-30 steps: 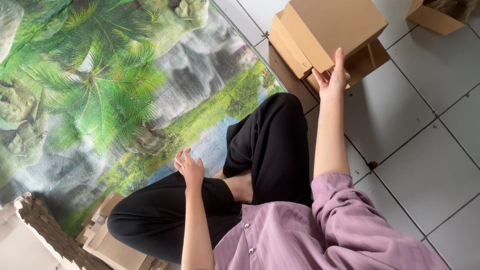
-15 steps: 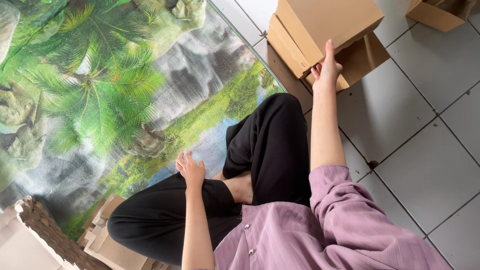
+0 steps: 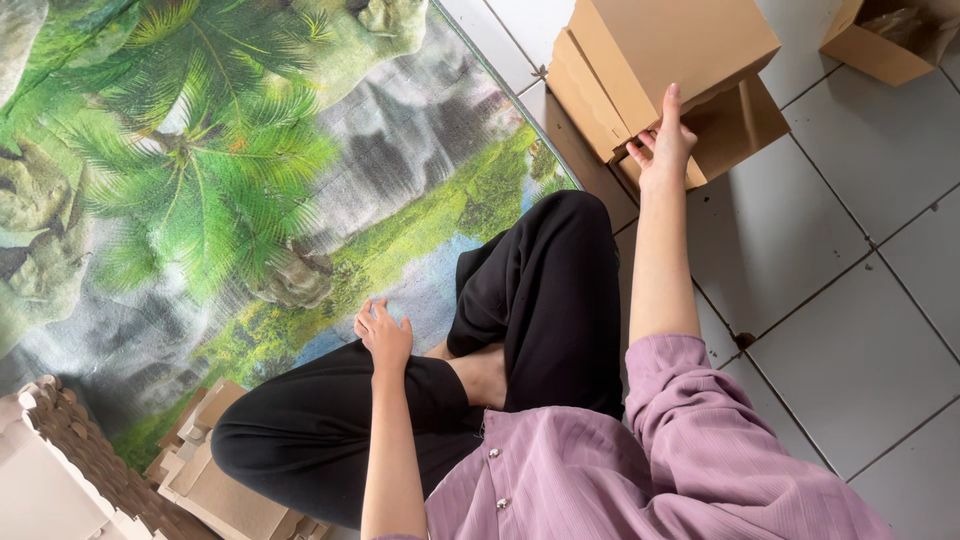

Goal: The person sits on the floor and assembles flat cardboard pieces into small boxes by folding and interlocking the flaps. They handle multiple cardboard pieces, folding them into shape and stacking the finished boxes to the side.

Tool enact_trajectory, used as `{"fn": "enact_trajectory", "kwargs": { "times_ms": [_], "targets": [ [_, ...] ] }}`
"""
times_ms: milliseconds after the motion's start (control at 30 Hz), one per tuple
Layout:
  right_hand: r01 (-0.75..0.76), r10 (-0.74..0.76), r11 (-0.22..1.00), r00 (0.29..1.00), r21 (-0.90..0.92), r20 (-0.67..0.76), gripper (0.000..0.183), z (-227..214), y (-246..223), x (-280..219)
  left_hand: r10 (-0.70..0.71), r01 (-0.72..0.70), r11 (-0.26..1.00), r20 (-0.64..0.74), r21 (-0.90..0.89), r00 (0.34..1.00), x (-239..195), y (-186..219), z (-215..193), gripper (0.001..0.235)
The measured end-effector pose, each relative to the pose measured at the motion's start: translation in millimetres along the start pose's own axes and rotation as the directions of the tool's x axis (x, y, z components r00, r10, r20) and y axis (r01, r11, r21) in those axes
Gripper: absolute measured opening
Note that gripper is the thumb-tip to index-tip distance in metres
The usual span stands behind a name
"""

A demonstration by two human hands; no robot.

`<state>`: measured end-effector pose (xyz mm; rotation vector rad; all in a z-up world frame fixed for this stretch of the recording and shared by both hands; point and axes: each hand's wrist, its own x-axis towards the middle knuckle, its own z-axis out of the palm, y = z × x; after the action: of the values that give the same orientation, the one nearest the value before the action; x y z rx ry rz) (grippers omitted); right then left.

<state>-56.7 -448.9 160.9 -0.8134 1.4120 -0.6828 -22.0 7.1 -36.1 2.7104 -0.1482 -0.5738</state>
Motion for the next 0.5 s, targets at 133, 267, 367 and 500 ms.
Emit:
{"fn": "enact_trajectory", "kwargs": {
  "times_ms": [133, 267, 367, 500],
  "targets": [
    [0.032, -0.032, 0.999, 0.999, -0.002, 0.041, 0.102, -7, 9, 0, 0.03, -0.029, 0.999, -0.029, 0.028, 0.999, 0, -1, 1, 0.052],
    [0.189, -0.187, 0.982, 0.957, 0.01, 0.224, 0.116, -19, 33, -35, -0.015, 0.015, 1.0, -0.017, -0.005, 1.0, 6, -9, 14, 0.052],
    [0.427, -0.312, 0.871, 0.864, -0.245, 0.395, 0.103, -24, 65, -51, -0.04, 0.04, 0.999, -0.036, -0.023, 0.999, 8, -9, 18, 0.053],
    [0.696, -0.409, -0.018, 0.65, -0.718, 0.641, 0.048, -29, 130, -51, -0.037, 0.036, 0.999, -0.041, -0.027, 0.998, 9, -8, 18, 0.052]
  ]
}}
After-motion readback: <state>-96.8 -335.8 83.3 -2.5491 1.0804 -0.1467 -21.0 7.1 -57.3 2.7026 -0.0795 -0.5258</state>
